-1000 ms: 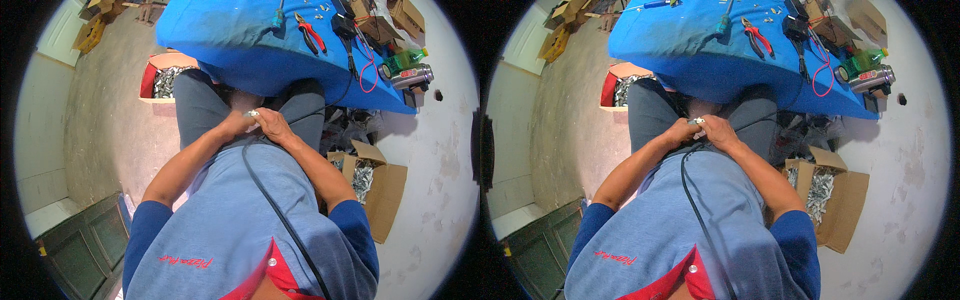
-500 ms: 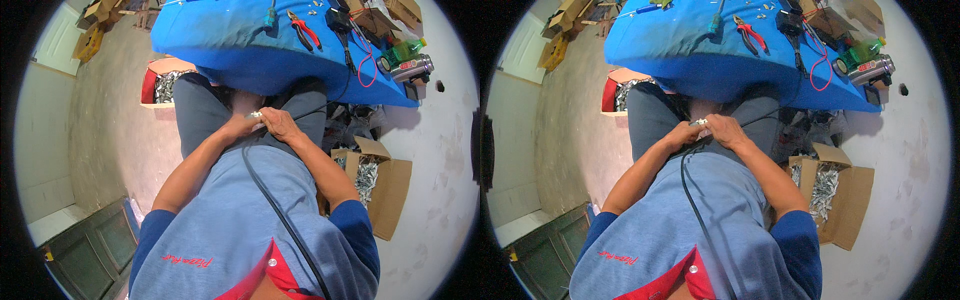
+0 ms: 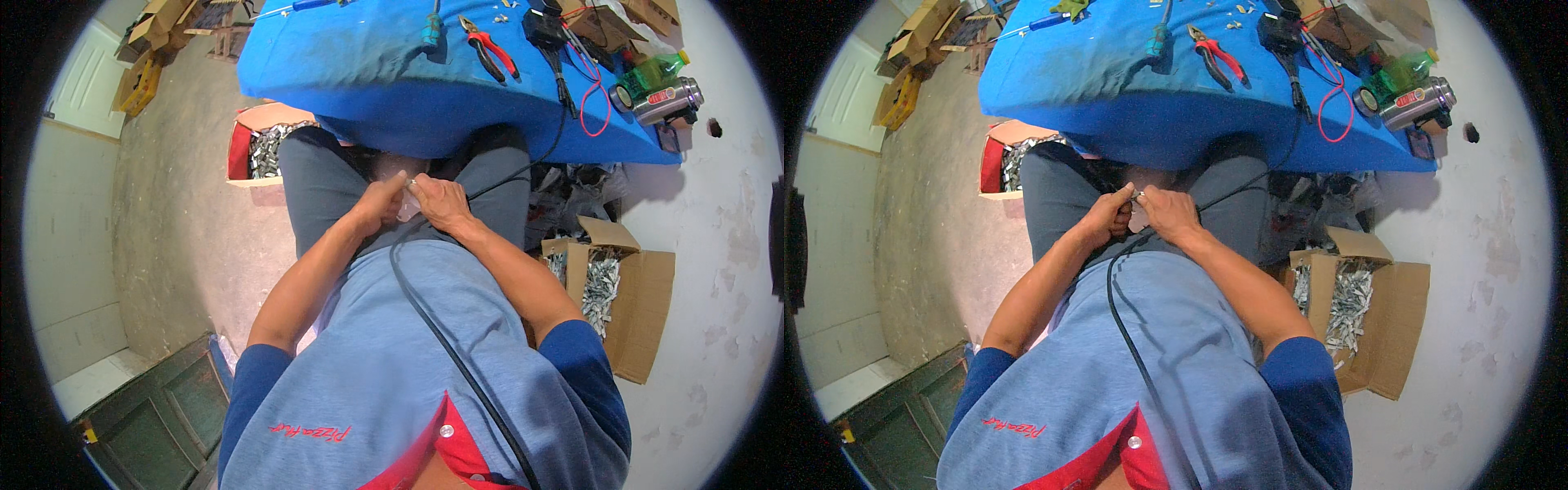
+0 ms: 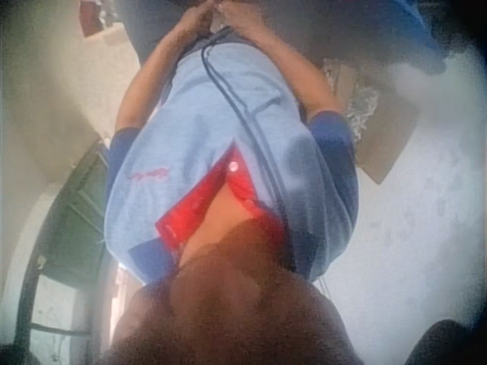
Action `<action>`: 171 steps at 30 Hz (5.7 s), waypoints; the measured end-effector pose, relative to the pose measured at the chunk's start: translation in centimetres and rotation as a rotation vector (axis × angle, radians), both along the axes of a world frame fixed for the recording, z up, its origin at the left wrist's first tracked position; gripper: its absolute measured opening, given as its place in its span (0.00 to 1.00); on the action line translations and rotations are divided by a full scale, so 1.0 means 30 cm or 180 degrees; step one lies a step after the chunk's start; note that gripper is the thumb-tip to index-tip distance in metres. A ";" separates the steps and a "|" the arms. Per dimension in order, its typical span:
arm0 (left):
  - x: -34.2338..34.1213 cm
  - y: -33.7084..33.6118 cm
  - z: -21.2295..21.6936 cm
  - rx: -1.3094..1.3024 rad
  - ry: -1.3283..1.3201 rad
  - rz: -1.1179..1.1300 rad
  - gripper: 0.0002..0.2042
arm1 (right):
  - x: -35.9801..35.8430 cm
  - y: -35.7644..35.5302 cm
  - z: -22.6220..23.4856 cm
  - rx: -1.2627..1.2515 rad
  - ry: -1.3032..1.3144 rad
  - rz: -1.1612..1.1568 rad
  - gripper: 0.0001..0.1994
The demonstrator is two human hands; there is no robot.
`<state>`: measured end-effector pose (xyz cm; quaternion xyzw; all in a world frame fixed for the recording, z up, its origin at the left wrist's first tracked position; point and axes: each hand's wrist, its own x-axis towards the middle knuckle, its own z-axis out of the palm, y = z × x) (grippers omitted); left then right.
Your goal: The person uses a screwdriver and pliers to disassemble a small metal component on a work table, removing internal parts and putting them into a box.
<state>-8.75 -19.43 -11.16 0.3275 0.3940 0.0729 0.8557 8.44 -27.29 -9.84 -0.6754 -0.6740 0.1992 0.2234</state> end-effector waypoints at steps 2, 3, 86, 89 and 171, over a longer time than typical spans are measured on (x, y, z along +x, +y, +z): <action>0.009 -0.020 0.008 0.0272 0.0041 0.0027 0.26 | 0.010 0.006 -0.008 -0.0073 0.0103 0.0131 0.14; 0.018 -0.033 0.014 0.0418 0.0062 0.0042 0.26 | 0.046 0.016 -0.023 -0.0110 0.0197 0.0301 0.14; 0.018 -0.131 0.088 0.2732 0.0299 -0.0193 0.14 | 0.018 -0.006 0.102 -0.0820 0.2969 -0.0231 0.11; 0.022 -0.131 0.064 0.2730 0.0222 -0.0225 0.16 | 0.025 -0.008 0.092 -0.1012 0.3259 -0.0316 0.11; 0.017 -0.116 0.059 0.2470 0.0727 0.0106 0.19 | 0.472 0.438 0.409 0.0544 -0.1843 -0.1174 0.34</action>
